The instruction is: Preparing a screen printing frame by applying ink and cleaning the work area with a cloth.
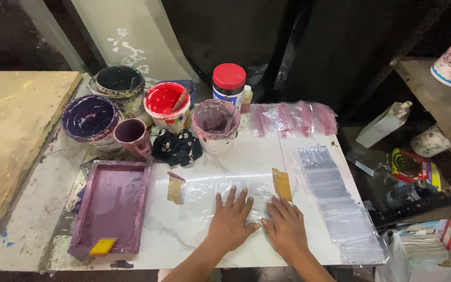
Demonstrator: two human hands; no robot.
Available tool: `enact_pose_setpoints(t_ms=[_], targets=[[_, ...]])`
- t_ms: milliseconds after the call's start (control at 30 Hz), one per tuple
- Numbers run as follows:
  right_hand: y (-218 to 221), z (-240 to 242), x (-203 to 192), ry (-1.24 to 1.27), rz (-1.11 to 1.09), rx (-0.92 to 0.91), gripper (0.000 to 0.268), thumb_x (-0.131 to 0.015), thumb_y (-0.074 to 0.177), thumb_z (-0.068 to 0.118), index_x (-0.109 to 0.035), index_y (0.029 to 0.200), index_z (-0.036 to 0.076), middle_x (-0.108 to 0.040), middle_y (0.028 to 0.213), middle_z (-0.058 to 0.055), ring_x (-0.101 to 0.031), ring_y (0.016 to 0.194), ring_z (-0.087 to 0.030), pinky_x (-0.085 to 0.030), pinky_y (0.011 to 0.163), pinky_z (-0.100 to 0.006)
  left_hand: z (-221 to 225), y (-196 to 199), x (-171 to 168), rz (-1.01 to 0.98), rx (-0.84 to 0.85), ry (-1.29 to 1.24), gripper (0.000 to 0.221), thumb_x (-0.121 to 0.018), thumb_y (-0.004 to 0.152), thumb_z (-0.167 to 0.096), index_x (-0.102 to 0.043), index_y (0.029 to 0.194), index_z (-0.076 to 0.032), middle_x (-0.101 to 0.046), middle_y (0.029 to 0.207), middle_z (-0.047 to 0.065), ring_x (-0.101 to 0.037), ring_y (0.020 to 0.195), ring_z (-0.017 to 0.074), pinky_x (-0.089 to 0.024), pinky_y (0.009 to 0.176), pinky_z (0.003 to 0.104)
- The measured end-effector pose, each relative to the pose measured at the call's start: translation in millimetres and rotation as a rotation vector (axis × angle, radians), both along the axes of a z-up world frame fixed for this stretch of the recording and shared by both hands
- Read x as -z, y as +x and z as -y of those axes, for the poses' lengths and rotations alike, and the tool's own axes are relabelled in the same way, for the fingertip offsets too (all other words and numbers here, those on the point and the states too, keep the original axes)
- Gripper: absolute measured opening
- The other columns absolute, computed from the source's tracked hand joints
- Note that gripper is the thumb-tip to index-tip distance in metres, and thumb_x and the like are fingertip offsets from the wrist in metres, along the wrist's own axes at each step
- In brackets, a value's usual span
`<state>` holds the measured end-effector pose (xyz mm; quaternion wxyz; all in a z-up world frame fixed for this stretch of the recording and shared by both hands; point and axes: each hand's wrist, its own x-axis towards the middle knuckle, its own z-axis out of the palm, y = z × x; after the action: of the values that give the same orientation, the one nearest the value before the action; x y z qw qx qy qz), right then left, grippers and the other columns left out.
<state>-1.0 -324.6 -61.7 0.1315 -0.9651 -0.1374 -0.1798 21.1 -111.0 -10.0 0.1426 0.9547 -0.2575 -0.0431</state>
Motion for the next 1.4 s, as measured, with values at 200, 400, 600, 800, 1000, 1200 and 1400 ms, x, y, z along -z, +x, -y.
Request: enact_pose_setpoints(t_ms=[200,400,600,800,1000,1200,1400], targets=[[1,0,-2,-0.008,0.010,-0.021,0.043,-0.056,0.096,0.042,-0.068,0.126,0.015,-0.061,0.146,-0.004,-0.049,0.142,-0.027,-0.039,0.109,-0.050,0,-1,0,0.028,-0.010,0.022,0.083,-0.035,0.100,-0.069,-0.028,0.160,-0.012,-0.019,0.168,0.014,-0.010,0.153,0.0428,-0.011,0.115,0.071],[-1,-1,-3,-0.015,-0.041,0.038,0.045,-0.056,0.095,0.045,-0.068,0.126,0.015,-0.059,0.148,-0.004,-0.046,0.144,-0.026,-0.035,0.112,-0.055,0,0,4,0.040,-0.018,0.005,0.082,-0.041,0.099,-0.068,-0.036,0.155,-0.008,-0.023,0.167,0.016,-0.012,0.152,0.0443,-0.011,0.115,0.074],[1,-2,-4,-0.061,0.005,0.099,0.042,-0.050,0.096,0.047,-0.066,0.122,0.018,-0.063,0.140,-0.004,-0.053,0.136,-0.027,-0.038,0.106,-0.057,1,-1,-5,-0.018,-0.062,0.039,0.088,-0.038,0.098,-0.072,-0.026,0.161,-0.012,-0.015,0.169,0.016,-0.008,0.153,0.0437,-0.008,0.116,0.071],[11,-3,-3,-0.088,-0.182,0.130,0.047,-0.040,0.101,0.042,-0.055,0.141,0.023,-0.051,0.155,-0.001,-0.040,0.147,-0.028,-0.034,0.110,-0.059,1,0,-4,-0.037,-0.075,0.054,0.080,-0.039,0.100,-0.065,-0.031,0.158,-0.010,-0.014,0.169,0.017,-0.007,0.153,0.0450,-0.009,0.116,0.072],[31,-16,-20,-0.015,-0.253,0.108,0.049,-0.040,0.102,0.040,-0.054,0.145,0.021,-0.040,0.162,-0.002,-0.029,0.153,-0.030,-0.026,0.114,-0.062,-1,-1,-3,0.007,-0.064,0.028,0.076,-0.040,0.101,-0.063,-0.036,0.156,-0.011,-0.021,0.167,0.018,-0.011,0.152,0.0473,-0.012,0.114,0.073],[67,5,-11,0.115,-0.132,0.196,0.048,-0.053,0.094,0.033,-0.058,0.140,0.020,-0.050,0.157,-0.004,-0.042,0.146,-0.031,-0.036,0.107,-0.059,0,-1,-14,-0.091,-0.111,0.032,0.082,-0.040,0.099,-0.066,-0.032,0.157,-0.009,-0.017,0.169,0.014,-0.006,0.154,0.0433,-0.007,0.117,0.072],[66,7,1,0.155,0.040,0.183,0.040,-0.055,0.097,0.032,-0.069,0.132,0.019,-0.063,0.145,-0.002,-0.055,0.136,-0.027,-0.039,0.106,-0.052,-10,-5,24,0.340,-0.176,-0.327,0.063,-0.066,0.095,-0.043,-0.050,0.146,-0.009,-0.037,0.161,0.021,-0.030,0.148,0.0471,-0.028,0.109,0.070]])
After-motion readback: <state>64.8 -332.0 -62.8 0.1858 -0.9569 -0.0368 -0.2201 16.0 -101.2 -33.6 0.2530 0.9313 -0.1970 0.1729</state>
